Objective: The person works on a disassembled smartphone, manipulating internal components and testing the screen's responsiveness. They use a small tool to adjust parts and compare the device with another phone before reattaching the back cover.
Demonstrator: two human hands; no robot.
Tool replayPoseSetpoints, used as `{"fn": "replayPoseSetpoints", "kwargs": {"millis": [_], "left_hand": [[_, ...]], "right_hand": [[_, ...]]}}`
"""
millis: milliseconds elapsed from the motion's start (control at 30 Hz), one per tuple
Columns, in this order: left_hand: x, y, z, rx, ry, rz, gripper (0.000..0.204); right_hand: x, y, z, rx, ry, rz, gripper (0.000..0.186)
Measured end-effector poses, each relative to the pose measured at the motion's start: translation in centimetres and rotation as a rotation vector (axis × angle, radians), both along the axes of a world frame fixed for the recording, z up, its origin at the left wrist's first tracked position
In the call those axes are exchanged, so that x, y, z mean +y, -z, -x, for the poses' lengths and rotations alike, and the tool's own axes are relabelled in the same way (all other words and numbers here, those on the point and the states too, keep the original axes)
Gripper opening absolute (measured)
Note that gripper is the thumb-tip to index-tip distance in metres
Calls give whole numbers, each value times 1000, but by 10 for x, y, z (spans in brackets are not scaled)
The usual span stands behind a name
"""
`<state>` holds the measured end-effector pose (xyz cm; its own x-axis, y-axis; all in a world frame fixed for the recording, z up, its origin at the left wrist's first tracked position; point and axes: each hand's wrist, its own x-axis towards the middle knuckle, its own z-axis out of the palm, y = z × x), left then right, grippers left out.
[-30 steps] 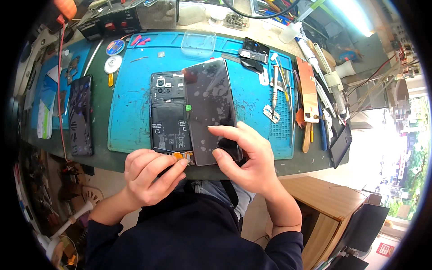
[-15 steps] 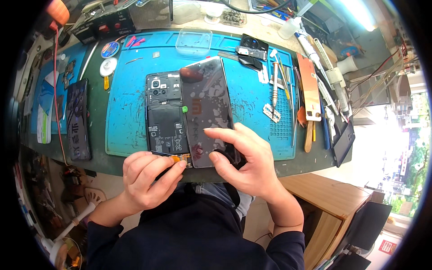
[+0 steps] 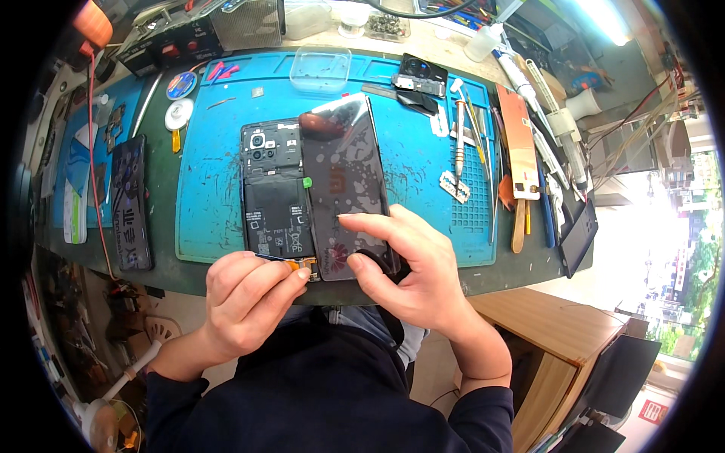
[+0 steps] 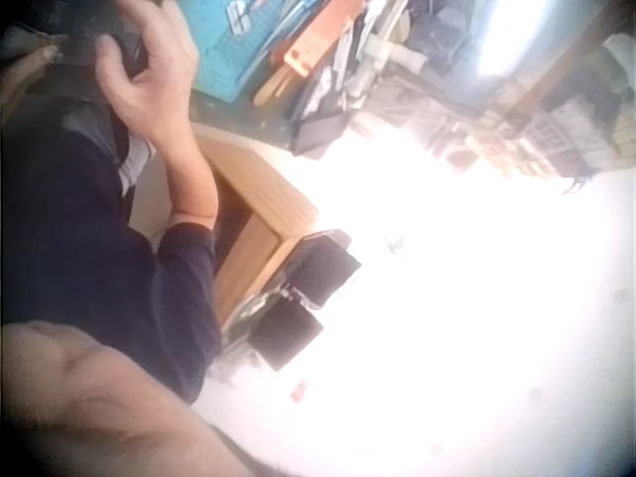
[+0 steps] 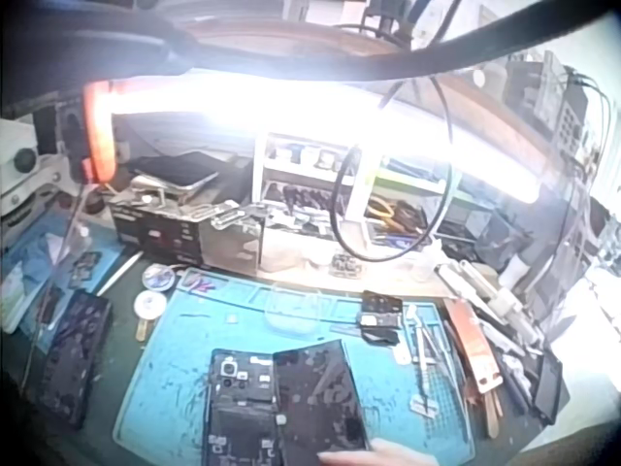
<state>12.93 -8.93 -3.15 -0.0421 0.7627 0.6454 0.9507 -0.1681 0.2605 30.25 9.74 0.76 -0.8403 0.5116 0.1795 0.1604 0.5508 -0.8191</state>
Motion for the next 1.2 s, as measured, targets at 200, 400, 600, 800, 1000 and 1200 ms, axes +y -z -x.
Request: {"fn": "replayPoseSetpoints", "kwargs": {"millis": [200, 400, 600, 800, 1000, 1200], "left_hand": [[0, -2, 0, -4, -3, 8, 23], [0, 2, 1, 38, 11, -17, 22], [-1, 3, 1, 74, -19, -8, 25], [-1, 2, 2, 61, -12, -12, 26], [0, 0, 2, 29, -5, -35, 25], [0, 0, 1, 26, -4, -36, 26]], "right_hand": [[-1, -2, 0, -15, 3, 26, 41], [-1, -3, 1, -3, 0, -14, 40], [-2, 3, 1, 17, 23, 36, 39], [-6, 0, 2, 6, 96, 260, 52], [-7, -26, 4, -248, 150, -59, 60], [-1, -26, 1, -295, 142, -142, 52]]}}
